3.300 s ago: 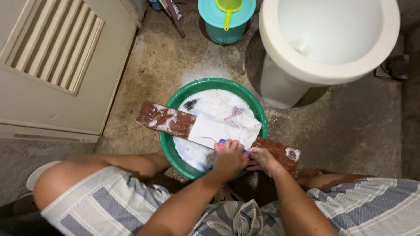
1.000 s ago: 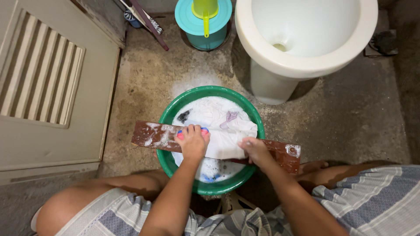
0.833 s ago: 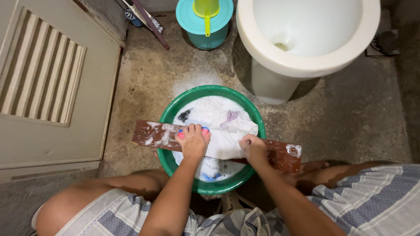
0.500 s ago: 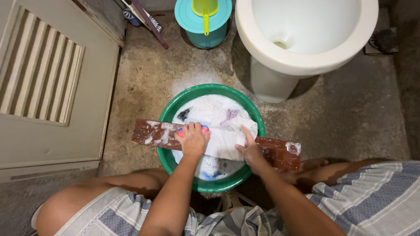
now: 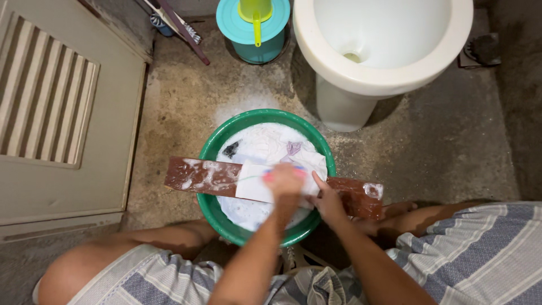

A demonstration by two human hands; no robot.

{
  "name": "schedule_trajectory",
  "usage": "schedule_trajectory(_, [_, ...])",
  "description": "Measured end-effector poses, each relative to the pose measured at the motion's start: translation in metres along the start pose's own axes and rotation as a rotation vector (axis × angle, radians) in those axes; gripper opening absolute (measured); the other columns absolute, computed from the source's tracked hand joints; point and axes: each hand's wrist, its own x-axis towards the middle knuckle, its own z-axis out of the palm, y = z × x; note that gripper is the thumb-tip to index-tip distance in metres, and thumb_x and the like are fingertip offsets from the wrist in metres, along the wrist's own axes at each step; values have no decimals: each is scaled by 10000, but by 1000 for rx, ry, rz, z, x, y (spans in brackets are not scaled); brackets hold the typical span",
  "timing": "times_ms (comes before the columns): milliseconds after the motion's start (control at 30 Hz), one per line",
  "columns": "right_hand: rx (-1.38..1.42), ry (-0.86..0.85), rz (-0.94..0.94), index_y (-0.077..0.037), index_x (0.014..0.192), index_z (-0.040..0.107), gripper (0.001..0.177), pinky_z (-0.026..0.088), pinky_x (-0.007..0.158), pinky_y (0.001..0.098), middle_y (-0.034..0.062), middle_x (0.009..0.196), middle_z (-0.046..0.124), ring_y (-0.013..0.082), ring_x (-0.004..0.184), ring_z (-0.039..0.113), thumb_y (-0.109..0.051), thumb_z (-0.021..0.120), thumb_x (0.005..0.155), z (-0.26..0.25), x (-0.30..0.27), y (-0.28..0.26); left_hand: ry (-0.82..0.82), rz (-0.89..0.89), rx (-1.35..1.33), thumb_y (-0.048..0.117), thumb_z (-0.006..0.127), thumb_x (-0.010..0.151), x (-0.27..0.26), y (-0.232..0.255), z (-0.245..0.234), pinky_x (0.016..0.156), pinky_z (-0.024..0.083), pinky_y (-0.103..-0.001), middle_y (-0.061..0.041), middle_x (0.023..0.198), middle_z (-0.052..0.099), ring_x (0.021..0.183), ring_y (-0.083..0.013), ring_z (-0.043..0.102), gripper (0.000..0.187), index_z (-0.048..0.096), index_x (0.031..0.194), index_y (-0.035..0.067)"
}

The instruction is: The person scrubs a white cloth with a colorful sponge on a wooden board placed over a green basin filled with soapy water. The person repeatedly rubs the cloth against the board, dips it into the water, and wrings it out.

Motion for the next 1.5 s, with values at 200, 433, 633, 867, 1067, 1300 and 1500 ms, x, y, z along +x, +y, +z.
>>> schedule_trajectory(200, [128,-133,590,-250,1580,436,893,540,680,350,154,795,641,199,690,588,19,782,801,-10,-5,-4,36,159,174,363,635,866,2,-21,2,867,402,-655,-117,1078,621,1063,-323,582,334,653,1066,97])
schedule_trajectory(433, [-90,-53,235,-257,1541,427,948,527,649,284,156,922,698,141,690,643,18,845,736,-10,-4,-20,32,-106,233,434,613,889,25,-109,-9,904,375,-691,-83,1088,626,1089,-303,568,336,641,1042,137])
schedule_trajectory(633, [72,-208,509,-313,1635,357,953,535,585,327,199,807,635,156,614,565,92,691,839,-18,2,-31,-3,140,87,358,624,794,-13,-2,12,878,402,-684,-96,1115,628,1116,-302,559,392,639,1082,93])
schedule_trajectory(867, [34,-267,519,-266,1589,288,1024,574,628,315,112,1076,702,163,648,623,40,797,755,-29,6,-51,14,62,198,443,602,912,8,-65,-2,895,379,-689,-69,1085,606,1087,-263,546,367,639,1112,138])
schedule_trajectory(1067, [-264,-202,251,-295,1546,360,1069,553,925,408,113,1424,569,300,1131,676,-132,926,655,-24,5,-39,27,-55,209,470,601,856,18,-96,-6,909,357,-686,-77,1126,612,1124,-295,544,426,631,1117,135])
schedule_trajectory(1300, [-526,-389,428,-461,1561,269,1000,550,965,430,-60,1574,452,307,1208,649,-284,847,764,-36,9,-62,-328,379,-4,389,624,876,-29,0,-10,952,394,-703,-81,1215,603,1216,-278,529,396,618,1193,152])
schedule_trajectory(1500, [-534,-451,441,-438,1585,188,1015,511,1036,431,-13,1613,379,300,1294,589,-355,833,805,-39,12,-67,-506,45,162,546,530,987,19,-70,-41,954,412,-672,-86,1320,532,1258,-286,489,536,531,1339,143])
